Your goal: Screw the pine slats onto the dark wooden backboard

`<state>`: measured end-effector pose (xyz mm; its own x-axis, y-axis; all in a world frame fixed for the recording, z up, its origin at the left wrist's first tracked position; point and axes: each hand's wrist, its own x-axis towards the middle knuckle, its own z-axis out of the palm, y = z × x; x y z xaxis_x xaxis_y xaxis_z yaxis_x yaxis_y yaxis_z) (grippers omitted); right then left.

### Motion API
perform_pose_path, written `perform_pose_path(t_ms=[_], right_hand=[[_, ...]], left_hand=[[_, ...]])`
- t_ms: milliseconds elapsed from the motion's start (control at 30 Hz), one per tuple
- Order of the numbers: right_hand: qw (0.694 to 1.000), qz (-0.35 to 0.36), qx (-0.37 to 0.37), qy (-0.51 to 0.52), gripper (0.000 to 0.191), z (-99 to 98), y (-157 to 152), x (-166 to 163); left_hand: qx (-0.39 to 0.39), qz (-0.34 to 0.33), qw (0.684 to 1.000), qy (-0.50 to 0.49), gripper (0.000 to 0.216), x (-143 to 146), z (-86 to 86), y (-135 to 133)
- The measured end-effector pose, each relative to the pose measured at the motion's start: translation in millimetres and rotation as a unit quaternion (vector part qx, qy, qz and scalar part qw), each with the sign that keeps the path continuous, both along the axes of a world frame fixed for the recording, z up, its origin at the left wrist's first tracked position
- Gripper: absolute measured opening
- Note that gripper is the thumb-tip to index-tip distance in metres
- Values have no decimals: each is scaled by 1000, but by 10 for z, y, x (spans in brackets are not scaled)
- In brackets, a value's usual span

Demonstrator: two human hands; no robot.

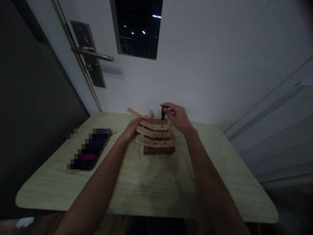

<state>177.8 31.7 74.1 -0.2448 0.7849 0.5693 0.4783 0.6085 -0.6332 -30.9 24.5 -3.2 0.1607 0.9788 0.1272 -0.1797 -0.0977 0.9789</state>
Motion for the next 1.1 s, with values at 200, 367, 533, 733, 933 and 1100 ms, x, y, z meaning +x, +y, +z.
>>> perform_pose_path(t_ms=[200,367,533,733,933,1100], right_hand=[[994,-18,-43,98,33,-182,-41,-96],[990,-25,-57,128,32,-260,-50,-183],[987,-18,-61,148,29,-278,-80,-198],[989,-24,-53,135,29,-276,-128,-206],[991,-24,-26,133,32,-312,-104,-218],[987,-13,-3,158,30,-350,-69,-225]], left_hand=[[-2,11,1000,0,70,7,-30,8],[-10,5,1000,-17,67,12,-79,37],[2,10,999,-31,59,26,-93,45],[-8,11,1000,-26,58,30,-119,78],[-32,11,998,-49,56,54,-112,88],[-32,11,998,-61,56,60,-98,85]])
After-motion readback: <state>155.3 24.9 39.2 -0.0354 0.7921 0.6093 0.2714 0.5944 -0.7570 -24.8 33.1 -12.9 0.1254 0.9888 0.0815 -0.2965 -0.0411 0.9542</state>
